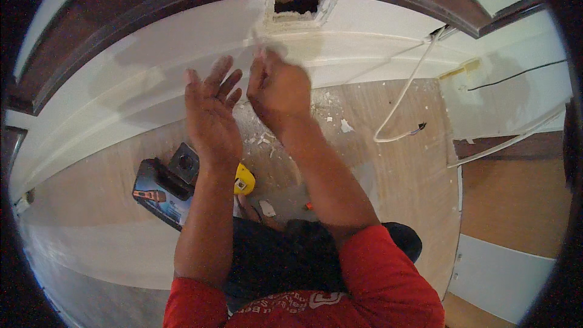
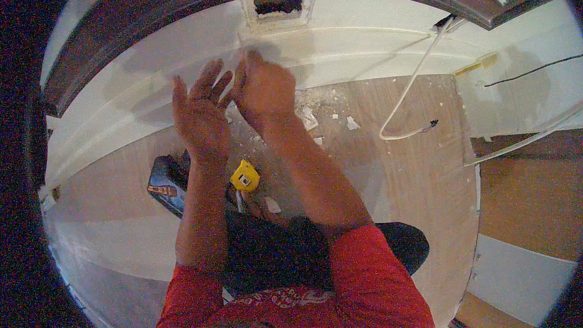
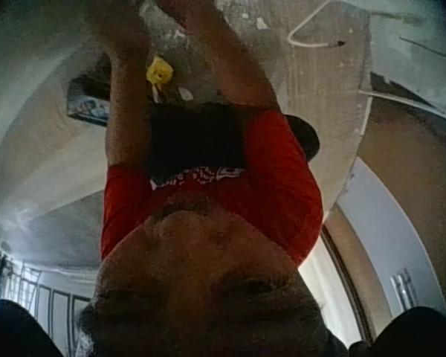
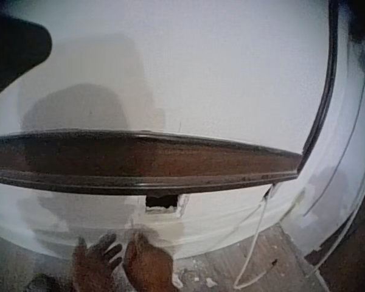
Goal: The person prepares an electrical outlet box and installs a faceplate using an orange hand tool and their fingers.
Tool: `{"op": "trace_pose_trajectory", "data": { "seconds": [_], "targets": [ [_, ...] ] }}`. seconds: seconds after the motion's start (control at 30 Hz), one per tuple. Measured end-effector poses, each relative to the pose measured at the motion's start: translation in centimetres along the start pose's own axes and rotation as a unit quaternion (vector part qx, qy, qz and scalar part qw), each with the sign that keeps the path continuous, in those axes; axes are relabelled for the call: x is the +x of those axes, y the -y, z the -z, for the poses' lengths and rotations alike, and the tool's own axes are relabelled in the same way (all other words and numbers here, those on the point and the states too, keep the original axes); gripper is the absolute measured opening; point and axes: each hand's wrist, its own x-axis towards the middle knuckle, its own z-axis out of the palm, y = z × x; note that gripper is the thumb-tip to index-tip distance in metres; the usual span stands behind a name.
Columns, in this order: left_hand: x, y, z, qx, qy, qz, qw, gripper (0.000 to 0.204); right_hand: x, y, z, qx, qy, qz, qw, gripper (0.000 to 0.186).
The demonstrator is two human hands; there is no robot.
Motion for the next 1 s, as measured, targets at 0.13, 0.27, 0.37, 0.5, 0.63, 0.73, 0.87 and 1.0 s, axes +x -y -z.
{"op": "trace_pose_trajectory", "data": {
  "seconds": [0.13, 0.27, 0.37, 0.5, 0.63, 0.73, 0.87, 1.0],
  "targets": [
    [-0.1, 0.0, -0.4, 0.012, -0.020, 0.003, 1.000, 0.067, -1.1, 0.1, 0.3, 0.086, -0.134, -0.035, 0.987, 0.010],
    [-0.3, -0.3, -0.4, 0.006, 0.001, -0.001, 1.000, 0.059, 2.0, 1.8, 2.4, 0.088, -0.156, 0.029, 0.983, 0.011],
    [0.0, 0.2, 0.1, -0.013, 0.018, 0.010, 1.000, 0.057, 2.3, 1.3, 1.7, 0.086, -0.146, 0.014, 0.985, 0.013],
    [0.0, 0.7, -0.3, -0.015, 0.028, 0.017, 0.999, 0.056, 0.9, 0.0, 0.0, 0.005, -0.078, -0.024, 0.997, 0.016],
    [-0.3, 0.8, 0.2, 0.006, 0.053, -0.002, 0.999, 0.055, 0.7, 0.7, 0.5, 0.057, -0.089, -0.029, 0.994, 0.018],
    [-0.6, 0.8, -0.7, 0.009, 0.041, -0.006, 0.999, 0.055, 1.0, 1.0, 0.9, 0.080, -0.100, -0.029, 0.991, 0.020],
    [-0.4, 0.9, -0.9, 0.109, 0.095, -0.038, 0.989, 0.062, 0.7, 0.1, 0.9, 0.109, -0.043, -0.043, 0.992, 0.023],
    [-1.1, 0.8, -1.2, 0.237, 0.170, -0.121, 0.949, 0.067, 0.4, 0.8, 1.2, 0.261, -0.075, -0.076, 0.959, 0.031]
  ]
}}
